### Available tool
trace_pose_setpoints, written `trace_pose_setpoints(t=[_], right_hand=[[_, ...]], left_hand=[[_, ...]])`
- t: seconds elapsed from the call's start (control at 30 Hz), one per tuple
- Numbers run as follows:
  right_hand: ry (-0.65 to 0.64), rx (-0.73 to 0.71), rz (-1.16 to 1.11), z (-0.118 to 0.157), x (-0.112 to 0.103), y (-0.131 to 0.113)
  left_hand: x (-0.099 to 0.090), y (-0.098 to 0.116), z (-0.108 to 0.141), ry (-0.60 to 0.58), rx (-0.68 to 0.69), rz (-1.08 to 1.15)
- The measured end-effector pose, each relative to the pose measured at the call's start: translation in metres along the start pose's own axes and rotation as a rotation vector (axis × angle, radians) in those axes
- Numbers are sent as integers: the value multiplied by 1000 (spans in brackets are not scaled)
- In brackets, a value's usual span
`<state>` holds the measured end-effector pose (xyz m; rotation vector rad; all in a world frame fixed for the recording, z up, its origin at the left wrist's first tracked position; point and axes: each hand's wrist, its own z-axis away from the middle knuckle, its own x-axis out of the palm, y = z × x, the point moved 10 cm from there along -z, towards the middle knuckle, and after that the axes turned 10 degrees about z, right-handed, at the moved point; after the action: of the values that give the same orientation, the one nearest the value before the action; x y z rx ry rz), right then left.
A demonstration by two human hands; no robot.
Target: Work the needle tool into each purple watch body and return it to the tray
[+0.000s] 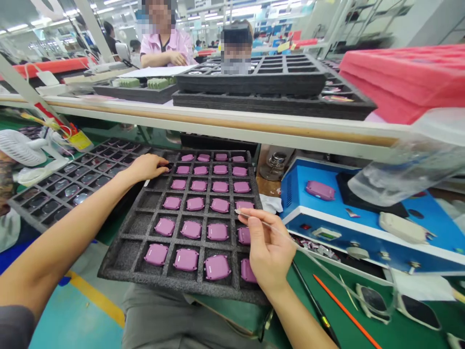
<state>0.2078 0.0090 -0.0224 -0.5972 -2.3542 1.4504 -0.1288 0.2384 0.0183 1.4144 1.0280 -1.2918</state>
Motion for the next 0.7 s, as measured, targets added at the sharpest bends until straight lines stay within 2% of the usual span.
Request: trace_pose_setpoints(t=[0.1,0.23,0.3,0.37,0.43,0.47,0.57,0.63,0.7], right_hand=[[2,18,-4,-1,0,2],[1,12,-19,-3,0,3],[0,3,-24,-4,0,3],[-7,-13,-20,-5,1,1],[-2,-39,-19,-6,2,-2],[8,-54,-25,-7,1,-4],[46,-88,-57,-8,-1,-9],[48,-96,-69,-9,-1,-9],[30,-99,-63,-9,1,-8]], left_hand=[[5,6,-5,-21,-24,-34],[-7,21,2,9,1,-35],[-18,37,13,55,35,-16],[-26,65,29,113,95,22],[-26,105,48,161,194,196],[-24,126,59,176,257,408],[5,178,86,46,332,989],[25,200,99,-55,326,1196],[36,207,107,-109,300,1292]])
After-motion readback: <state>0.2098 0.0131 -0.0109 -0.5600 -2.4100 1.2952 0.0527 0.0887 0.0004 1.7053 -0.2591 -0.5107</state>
